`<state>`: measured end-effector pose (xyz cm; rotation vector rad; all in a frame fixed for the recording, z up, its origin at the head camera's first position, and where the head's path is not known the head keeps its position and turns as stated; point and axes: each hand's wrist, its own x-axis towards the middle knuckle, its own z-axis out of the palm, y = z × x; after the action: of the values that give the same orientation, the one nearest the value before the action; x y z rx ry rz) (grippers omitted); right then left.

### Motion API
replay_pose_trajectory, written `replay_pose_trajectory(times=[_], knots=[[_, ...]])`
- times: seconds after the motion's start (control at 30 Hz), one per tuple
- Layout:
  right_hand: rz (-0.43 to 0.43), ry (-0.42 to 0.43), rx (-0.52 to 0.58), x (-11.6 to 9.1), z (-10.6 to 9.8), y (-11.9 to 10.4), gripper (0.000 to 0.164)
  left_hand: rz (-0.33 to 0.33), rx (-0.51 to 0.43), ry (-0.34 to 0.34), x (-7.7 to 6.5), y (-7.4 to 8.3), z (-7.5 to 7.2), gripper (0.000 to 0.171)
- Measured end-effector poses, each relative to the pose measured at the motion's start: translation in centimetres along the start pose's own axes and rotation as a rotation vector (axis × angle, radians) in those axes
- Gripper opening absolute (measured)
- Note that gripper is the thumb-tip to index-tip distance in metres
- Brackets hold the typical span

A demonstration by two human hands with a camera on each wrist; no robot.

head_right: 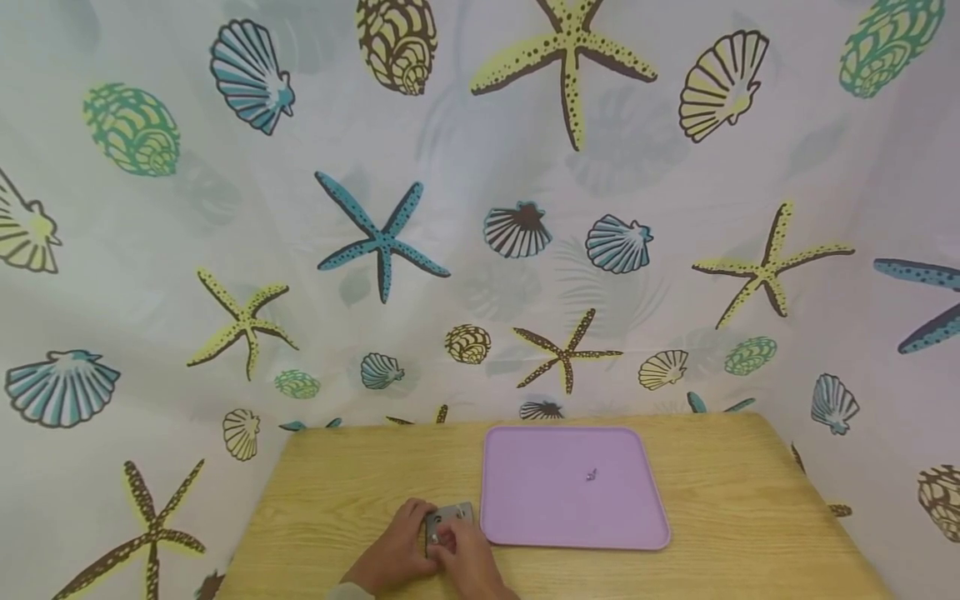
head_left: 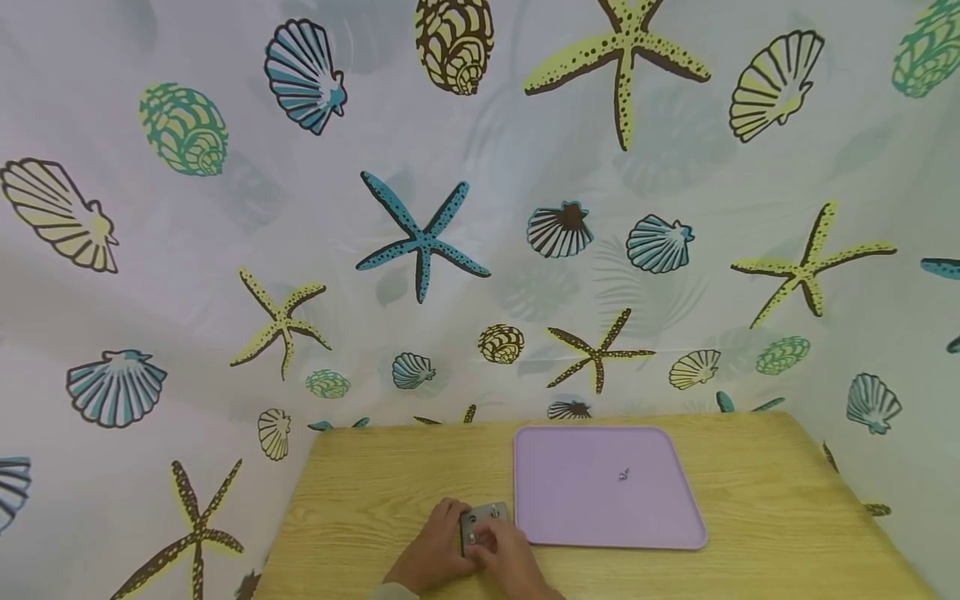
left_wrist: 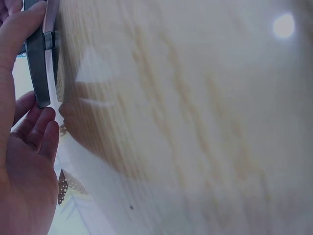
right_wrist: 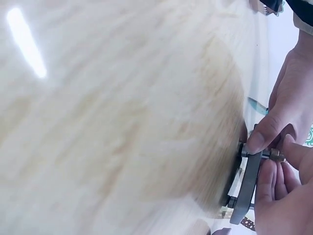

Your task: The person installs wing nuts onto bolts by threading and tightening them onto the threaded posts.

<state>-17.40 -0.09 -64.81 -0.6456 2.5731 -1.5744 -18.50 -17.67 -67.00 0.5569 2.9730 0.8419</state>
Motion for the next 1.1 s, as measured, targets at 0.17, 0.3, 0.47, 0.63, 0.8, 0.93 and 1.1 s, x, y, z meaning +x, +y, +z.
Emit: replay_pose_trajectory(times=[0.17,0.3,0.47,0.63,0.8,0.93,1.1], knots=[[-0.024,-0.007,0.019,-0.16,0.08,0.19,0.024,-0.005,0.005,0.004,-0.09,0.17,-0.15,0.074],[-0.014,-0.025,0.019,-0.08,0.07,0.14,0.027,0.013,0.015,0.008,-0.21,0.30,-0.35,0.073],[-0.042,-0.026,-0.012,0.27,0.16,0.25,0.034,0.016,0.004,-0.004,-0.36,0.40,-0.58,0.069],[-0.029,-0.011,-0.114,0.56,0.29,0.19,0.036,0.015,0.000,-0.022,-0.33,0.50,-0.74,0.068],[0.020,0.000,-0.138,0.54,0.24,0.04,0.034,0.006,0.003,-0.028,-0.16,0.51,-0.73,0.069],[0.017,0.005,-0.096,0.27,0.03,0.07,0.029,-0.011,-0.011,-0.034,-0.10,0.40,-0.65,0.070],[-0.010,-0.009,-0.043,-0.21,-0.30,0.21,0.022,-0.013,-0.015,-0.028,-0.03,0.25,-0.39,0.073]])
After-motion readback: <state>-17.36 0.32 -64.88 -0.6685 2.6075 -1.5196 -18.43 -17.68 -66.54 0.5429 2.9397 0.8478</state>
